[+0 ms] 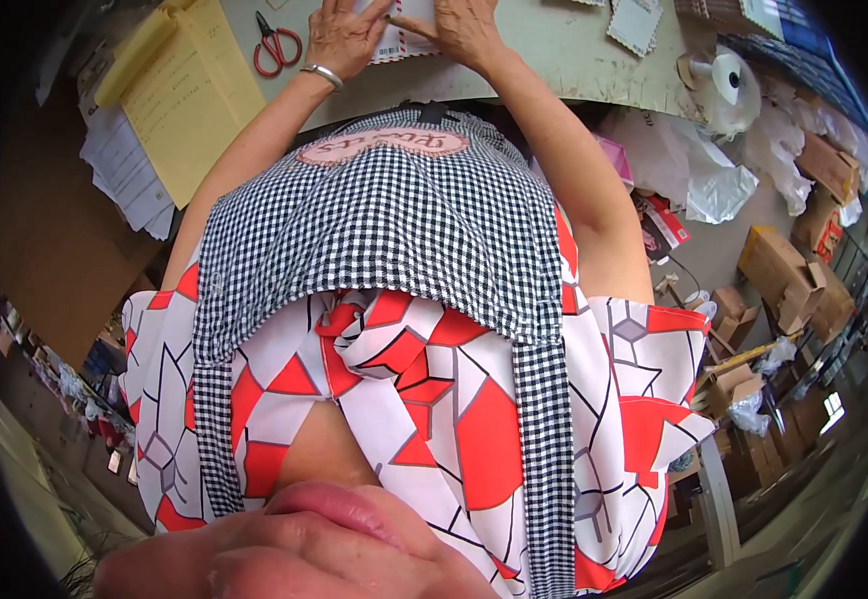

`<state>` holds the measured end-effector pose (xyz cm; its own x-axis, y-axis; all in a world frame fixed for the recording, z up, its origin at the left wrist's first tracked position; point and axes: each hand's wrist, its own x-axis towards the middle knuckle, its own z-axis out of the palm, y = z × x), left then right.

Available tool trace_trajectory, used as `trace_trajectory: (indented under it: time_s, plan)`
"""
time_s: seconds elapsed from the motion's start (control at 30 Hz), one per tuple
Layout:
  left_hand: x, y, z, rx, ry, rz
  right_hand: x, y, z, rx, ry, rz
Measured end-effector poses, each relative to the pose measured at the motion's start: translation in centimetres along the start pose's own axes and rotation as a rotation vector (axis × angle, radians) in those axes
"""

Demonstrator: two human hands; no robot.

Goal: Organizing and sorting small printed paper slips on a desk.

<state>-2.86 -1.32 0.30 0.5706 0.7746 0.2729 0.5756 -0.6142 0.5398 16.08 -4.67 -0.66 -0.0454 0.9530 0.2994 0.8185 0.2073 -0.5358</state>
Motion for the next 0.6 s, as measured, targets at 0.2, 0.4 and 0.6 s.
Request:
trace_trajectory:
  time_s: [0.2,0.4,0.6]
  plan:
    - [0.3,0.2,-0.2,-0.066,-0.024,-0.034,-0.9,0.7,-1.1,0.916,-0.137,0.465]
    - [0.8,1.1,-0.9,0.290,-0.136,-0.044,-0.2,-1.0,-2.6,0.818,-0.247,0.748]
    - [1.0,1.4,-0.8,0.253,-0.129,-0.017,-2.0,2.5,1.1,0.851,-0.064,0.489]
